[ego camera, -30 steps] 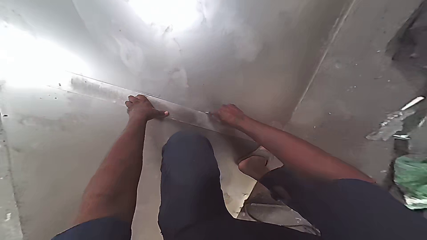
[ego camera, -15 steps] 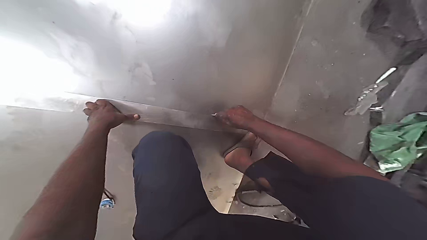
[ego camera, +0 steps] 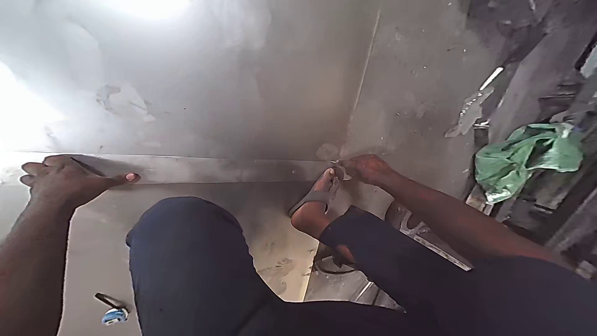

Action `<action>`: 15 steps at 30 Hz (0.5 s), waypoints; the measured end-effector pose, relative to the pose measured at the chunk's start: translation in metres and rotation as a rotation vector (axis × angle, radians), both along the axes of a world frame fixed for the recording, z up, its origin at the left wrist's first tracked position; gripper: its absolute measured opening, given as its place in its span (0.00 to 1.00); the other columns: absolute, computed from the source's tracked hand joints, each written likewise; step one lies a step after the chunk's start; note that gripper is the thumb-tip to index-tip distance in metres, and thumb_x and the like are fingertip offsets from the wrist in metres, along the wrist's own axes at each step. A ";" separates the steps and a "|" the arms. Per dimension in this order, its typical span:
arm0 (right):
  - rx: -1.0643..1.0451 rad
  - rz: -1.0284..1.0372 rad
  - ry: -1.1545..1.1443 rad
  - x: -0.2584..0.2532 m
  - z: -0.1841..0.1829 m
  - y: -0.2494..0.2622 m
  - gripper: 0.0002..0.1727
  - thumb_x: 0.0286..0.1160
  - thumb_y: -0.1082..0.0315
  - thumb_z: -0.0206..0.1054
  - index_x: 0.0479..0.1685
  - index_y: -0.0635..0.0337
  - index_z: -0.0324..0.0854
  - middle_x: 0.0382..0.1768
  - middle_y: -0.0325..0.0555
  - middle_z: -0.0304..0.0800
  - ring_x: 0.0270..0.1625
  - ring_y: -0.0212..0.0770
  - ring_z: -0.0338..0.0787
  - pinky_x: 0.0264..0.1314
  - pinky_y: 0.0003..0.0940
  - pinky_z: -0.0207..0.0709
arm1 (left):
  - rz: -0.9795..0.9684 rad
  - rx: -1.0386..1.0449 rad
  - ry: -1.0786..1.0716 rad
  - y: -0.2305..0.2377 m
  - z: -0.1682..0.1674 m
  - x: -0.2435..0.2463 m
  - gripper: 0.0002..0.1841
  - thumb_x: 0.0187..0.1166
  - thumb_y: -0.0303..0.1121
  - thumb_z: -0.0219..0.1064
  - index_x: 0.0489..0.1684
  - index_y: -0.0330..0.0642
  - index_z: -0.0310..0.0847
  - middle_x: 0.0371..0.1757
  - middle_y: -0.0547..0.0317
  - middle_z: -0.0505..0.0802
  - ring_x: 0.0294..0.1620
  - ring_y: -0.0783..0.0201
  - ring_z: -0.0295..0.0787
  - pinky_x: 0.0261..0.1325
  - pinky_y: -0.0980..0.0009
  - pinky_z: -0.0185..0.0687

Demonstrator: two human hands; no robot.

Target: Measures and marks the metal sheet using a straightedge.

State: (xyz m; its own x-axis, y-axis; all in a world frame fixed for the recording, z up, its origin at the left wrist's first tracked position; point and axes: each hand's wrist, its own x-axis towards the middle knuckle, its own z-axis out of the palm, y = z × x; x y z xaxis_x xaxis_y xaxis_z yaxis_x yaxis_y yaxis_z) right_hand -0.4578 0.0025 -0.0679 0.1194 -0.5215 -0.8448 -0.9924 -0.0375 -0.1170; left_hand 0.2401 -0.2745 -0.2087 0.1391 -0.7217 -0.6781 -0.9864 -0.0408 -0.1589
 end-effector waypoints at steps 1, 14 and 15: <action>0.033 0.005 0.060 -0.011 0.005 0.006 0.16 0.85 0.64 0.62 0.66 0.48 0.87 0.44 0.52 0.95 0.50 0.57 0.95 0.55 0.60 0.85 | 0.027 0.061 -0.031 0.000 0.039 -0.034 0.67 0.45 0.73 0.80 0.80 0.25 0.61 0.81 0.13 0.65 0.76 0.18 0.71 0.64 0.24 0.76; -0.154 -1.096 0.391 -0.014 0.003 -0.016 0.29 0.79 0.68 0.61 0.78 0.67 0.62 0.57 0.73 0.86 0.59 0.71 0.89 0.55 0.71 0.81 | 0.149 0.098 0.035 -0.005 0.068 -0.046 0.68 0.44 0.73 0.84 0.79 0.23 0.61 0.85 0.14 0.58 0.84 0.19 0.59 0.72 0.24 0.66; -0.184 -1.241 0.429 -0.004 -0.007 -0.003 0.30 0.80 0.65 0.60 0.80 0.68 0.62 0.62 0.74 0.84 0.64 0.70 0.87 0.60 0.70 0.80 | 0.145 0.085 0.043 -0.004 0.061 -0.041 0.70 0.43 0.74 0.84 0.80 0.24 0.59 0.85 0.13 0.57 0.84 0.18 0.58 0.71 0.23 0.67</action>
